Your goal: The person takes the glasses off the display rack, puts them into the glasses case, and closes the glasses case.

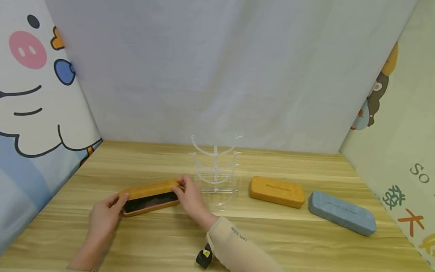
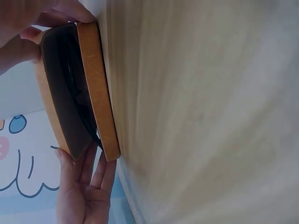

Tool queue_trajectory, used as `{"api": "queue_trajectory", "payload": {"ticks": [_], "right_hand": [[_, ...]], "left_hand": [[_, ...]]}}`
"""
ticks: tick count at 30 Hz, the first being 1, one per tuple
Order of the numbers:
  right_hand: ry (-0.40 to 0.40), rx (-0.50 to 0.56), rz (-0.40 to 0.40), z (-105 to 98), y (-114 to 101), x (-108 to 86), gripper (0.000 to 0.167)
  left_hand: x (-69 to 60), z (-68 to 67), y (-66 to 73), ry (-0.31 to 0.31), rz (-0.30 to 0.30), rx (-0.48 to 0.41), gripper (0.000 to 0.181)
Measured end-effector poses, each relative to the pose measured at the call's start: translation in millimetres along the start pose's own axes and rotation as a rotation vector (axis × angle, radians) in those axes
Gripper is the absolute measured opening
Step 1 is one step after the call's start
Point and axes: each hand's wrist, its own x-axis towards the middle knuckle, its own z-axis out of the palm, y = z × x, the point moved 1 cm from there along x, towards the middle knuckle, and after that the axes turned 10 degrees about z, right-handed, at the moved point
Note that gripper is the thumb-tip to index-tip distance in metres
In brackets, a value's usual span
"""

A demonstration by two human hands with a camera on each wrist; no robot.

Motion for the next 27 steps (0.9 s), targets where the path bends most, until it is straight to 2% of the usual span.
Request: {"api": "queue_trajectory", "payload": {"ticks": [5, 11, 18, 27], "right_hand": [[-0.001, 0.025, 0.025, 0, 1, -1.5, 0.017], [0.040, 0.034, 0.041, 0, 4, -1.0, 0.018], [0.075, 0.029, 0.024, 0, 7, 0.8, 0.019], [0.069, 0.060, 0.021, 1, 13, 0.1, 0.021]], "left_hand": [[-0.8, 0.7, -2.6, 0.011, -0.009, 0.022, 0.071], [-2.8, 0.4, -1.9, -0.047, 0.002, 0.038, 0.069], [-1.7, 3.1, 1.1, -0.072, 0.008, -0.002, 0.061], [-1.9, 6.1, 0.6, -0.122, -0.011, -0.038, 0.064]]}}
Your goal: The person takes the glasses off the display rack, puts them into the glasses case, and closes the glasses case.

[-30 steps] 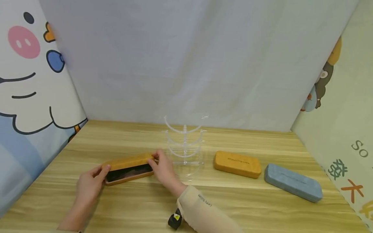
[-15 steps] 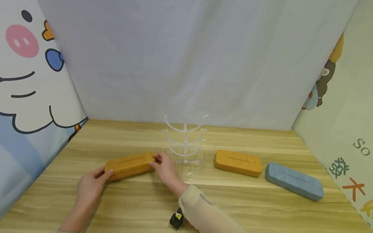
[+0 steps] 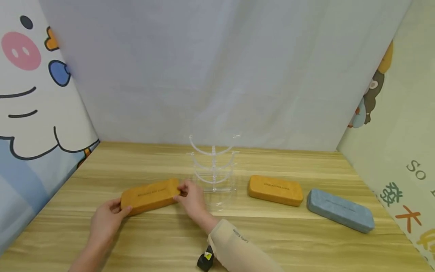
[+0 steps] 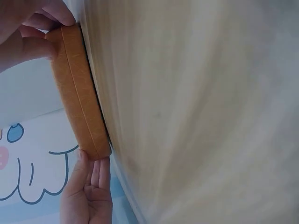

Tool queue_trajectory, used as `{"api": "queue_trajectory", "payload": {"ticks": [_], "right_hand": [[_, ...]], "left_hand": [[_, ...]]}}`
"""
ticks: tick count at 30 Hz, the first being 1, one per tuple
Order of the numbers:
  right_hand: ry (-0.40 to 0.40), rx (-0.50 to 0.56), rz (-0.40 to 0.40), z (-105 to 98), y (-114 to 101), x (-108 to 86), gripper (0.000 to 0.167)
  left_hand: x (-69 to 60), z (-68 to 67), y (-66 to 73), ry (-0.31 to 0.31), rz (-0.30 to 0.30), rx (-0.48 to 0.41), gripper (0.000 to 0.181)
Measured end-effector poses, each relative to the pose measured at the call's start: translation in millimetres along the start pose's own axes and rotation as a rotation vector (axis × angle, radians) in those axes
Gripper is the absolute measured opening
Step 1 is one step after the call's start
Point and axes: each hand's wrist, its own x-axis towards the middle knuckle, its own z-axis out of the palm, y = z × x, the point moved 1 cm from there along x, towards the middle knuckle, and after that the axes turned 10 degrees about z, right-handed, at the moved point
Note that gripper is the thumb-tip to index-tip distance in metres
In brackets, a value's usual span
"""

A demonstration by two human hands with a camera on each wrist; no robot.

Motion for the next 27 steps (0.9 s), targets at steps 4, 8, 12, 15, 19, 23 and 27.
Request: {"api": "queue_trajectory", "payload": {"ticks": [4, 8, 12, 15, 19, 23, 27], "right_hand": [[-0.031, 0.032, 0.003, 2, 3, -0.8, 0.022], [-0.083, 0.046, 0.025, 2, 5, -0.9, 0.023], [-0.092, 0.035, 0.049, 0, 5, 0.3, 0.023], [-0.075, 0.023, 0.066, -4, 5, 1.1, 0.023], [-0.088, 0.020, 0.084, -10, 4, -3.6, 0.021], [-0.126, -0.002, 0.069, -18, 4, -12.4, 0.017], [-0.187, -0.053, 0.010, -26, 5, -21.4, 0.013]], "left_hand": [[-1.4, 0.8, -2.9, 0.002, 0.018, 0.032, 0.063], [-1.7, 1.5, -6.3, 0.010, 0.014, 0.043, 0.063], [-0.8, 2.7, -8.6, 0.005, -0.001, 0.026, 0.067], [0.0, 4.2, -8.4, 0.001, -0.008, 0.015, 0.070], [-1.5, 5.4, -7.9, 0.040, -0.003, 0.022, 0.067], [-5.0, 7.2, -4.9, 0.132, 0.053, 0.065, 0.048], [-8.7, 9.6, 0.9, 0.192, 0.119, 0.126, 0.034]]}}
